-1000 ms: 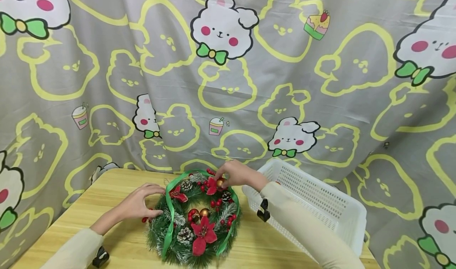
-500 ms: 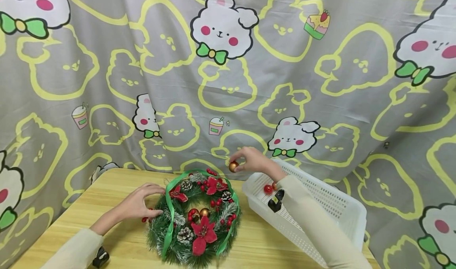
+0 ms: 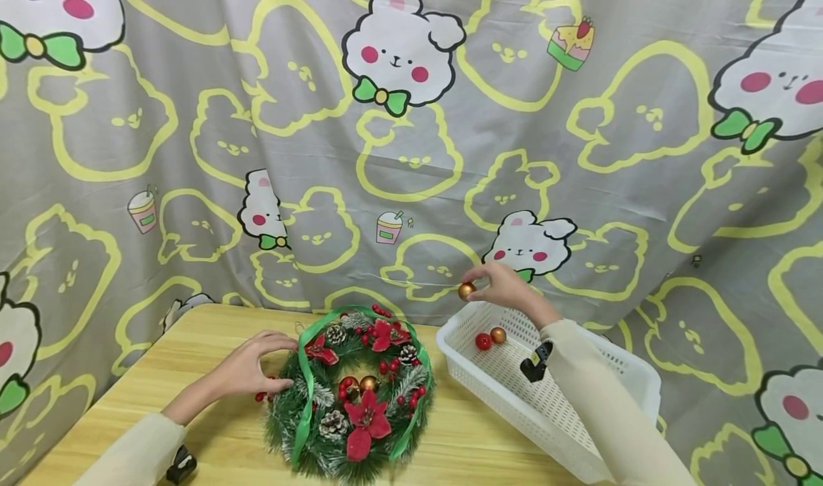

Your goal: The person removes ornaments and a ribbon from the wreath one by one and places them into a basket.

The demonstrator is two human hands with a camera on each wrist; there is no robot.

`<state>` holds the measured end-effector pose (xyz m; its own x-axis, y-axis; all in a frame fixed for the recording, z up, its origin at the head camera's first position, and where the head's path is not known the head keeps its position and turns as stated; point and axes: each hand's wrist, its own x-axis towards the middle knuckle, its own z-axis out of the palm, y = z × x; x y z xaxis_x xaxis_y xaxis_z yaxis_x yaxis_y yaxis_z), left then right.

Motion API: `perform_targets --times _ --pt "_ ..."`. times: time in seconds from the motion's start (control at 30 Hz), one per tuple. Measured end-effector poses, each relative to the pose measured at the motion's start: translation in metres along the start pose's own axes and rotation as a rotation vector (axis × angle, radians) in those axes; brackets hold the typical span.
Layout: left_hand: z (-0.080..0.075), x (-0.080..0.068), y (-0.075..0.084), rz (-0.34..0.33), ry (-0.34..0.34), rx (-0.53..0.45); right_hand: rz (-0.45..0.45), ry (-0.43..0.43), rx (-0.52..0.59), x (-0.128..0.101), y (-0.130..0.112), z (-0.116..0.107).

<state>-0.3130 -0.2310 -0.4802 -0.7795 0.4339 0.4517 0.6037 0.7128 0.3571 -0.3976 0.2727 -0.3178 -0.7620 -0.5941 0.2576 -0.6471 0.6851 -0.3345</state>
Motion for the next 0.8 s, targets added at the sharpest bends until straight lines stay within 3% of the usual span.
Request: perform_targets --times 0.33,0.8 --pt "0.001 0.0 0.001 0.007 -0.002 0.002 0.148 0.043 -0.048 -0.036 0.042 0.0" --pt "0.0 0.001 0.001 0.001 -0.009 0.003 0.22 0.048 -0.125 -0.067 0.087 0.025"
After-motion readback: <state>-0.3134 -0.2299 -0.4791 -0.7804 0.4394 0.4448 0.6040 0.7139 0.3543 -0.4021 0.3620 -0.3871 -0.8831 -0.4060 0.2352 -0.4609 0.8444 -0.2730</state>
